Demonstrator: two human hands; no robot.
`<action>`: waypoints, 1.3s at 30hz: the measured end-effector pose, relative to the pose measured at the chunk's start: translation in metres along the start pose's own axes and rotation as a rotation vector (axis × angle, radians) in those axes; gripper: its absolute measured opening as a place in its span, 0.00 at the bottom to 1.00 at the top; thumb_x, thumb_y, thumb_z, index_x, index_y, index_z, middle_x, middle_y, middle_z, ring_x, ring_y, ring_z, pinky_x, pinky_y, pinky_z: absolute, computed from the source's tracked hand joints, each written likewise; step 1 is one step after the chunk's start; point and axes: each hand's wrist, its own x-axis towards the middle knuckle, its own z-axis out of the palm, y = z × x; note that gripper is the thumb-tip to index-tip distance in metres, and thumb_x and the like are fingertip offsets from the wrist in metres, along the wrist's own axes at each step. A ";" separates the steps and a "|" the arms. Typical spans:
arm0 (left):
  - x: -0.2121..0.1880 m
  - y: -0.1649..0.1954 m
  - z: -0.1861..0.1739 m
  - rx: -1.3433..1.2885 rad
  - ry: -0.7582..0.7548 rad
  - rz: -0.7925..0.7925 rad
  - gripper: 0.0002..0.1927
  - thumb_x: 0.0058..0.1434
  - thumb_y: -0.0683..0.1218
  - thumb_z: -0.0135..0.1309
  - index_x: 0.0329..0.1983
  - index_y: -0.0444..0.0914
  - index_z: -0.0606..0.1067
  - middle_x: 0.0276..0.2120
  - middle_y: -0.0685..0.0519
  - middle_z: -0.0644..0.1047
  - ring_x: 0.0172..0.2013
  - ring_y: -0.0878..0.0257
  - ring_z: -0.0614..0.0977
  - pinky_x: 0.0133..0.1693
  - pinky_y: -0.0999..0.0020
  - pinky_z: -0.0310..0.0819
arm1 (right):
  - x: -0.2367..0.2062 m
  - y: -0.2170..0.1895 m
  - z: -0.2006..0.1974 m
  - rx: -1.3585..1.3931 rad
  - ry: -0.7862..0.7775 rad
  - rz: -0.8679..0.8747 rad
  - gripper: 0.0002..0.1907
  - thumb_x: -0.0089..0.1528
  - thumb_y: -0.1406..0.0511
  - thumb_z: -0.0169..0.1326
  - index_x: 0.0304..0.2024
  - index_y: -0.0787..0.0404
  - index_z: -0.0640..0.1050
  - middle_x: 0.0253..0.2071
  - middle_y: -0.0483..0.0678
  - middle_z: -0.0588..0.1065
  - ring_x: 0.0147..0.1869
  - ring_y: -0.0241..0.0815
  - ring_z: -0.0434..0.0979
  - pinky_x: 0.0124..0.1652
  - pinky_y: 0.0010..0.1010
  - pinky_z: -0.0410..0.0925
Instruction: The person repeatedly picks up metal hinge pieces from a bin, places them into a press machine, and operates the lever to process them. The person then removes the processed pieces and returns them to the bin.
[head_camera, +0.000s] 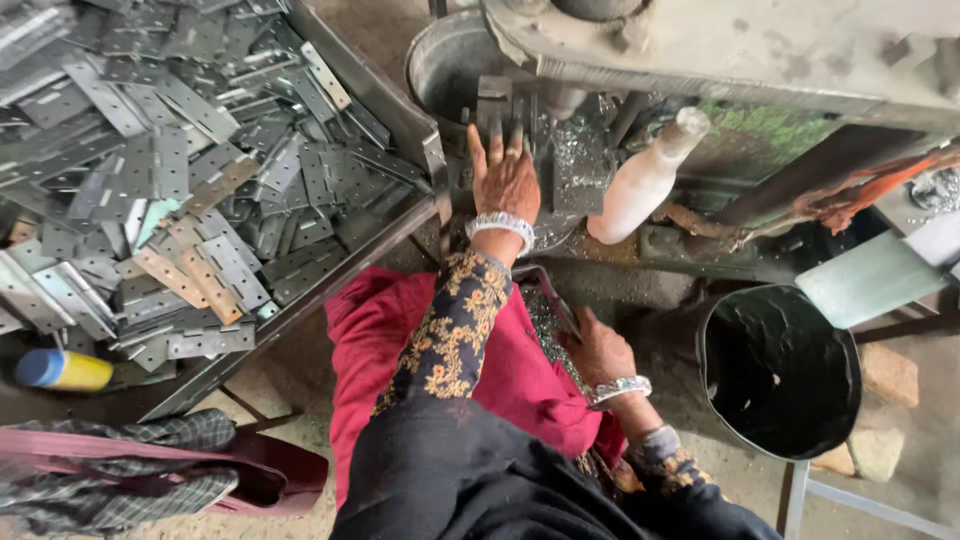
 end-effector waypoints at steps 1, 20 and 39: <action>-0.010 -0.002 -0.001 -0.005 0.040 0.017 0.22 0.72 0.51 0.40 0.60 0.35 0.76 0.69 0.51 0.68 0.73 0.51 0.61 0.72 0.39 0.27 | 0.003 -0.009 -0.018 -0.009 0.072 -0.032 0.25 0.57 0.57 0.61 0.54 0.58 0.72 0.45 0.58 0.76 0.43 0.64 0.78 0.37 0.55 0.71; -0.023 0.025 -0.014 -0.413 -0.138 -0.188 0.18 0.77 0.50 0.45 0.50 0.32 0.79 0.64 0.37 0.69 0.50 0.49 0.78 0.52 0.56 0.76 | 0.008 -0.072 -0.104 0.270 0.322 -0.048 0.19 0.61 0.60 0.58 0.55 0.52 0.75 0.49 0.49 0.79 0.50 0.52 0.82 0.44 0.47 0.72; -0.033 0.006 -0.008 -0.093 0.114 -0.012 0.23 0.64 0.55 0.51 0.51 0.32 0.80 0.65 0.46 0.72 0.65 0.49 0.67 0.61 0.47 0.55 | -0.007 0.009 0.022 -0.025 -0.035 0.049 0.23 0.62 0.49 0.54 0.49 0.57 0.72 0.36 0.61 0.80 0.42 0.66 0.80 0.39 0.56 0.72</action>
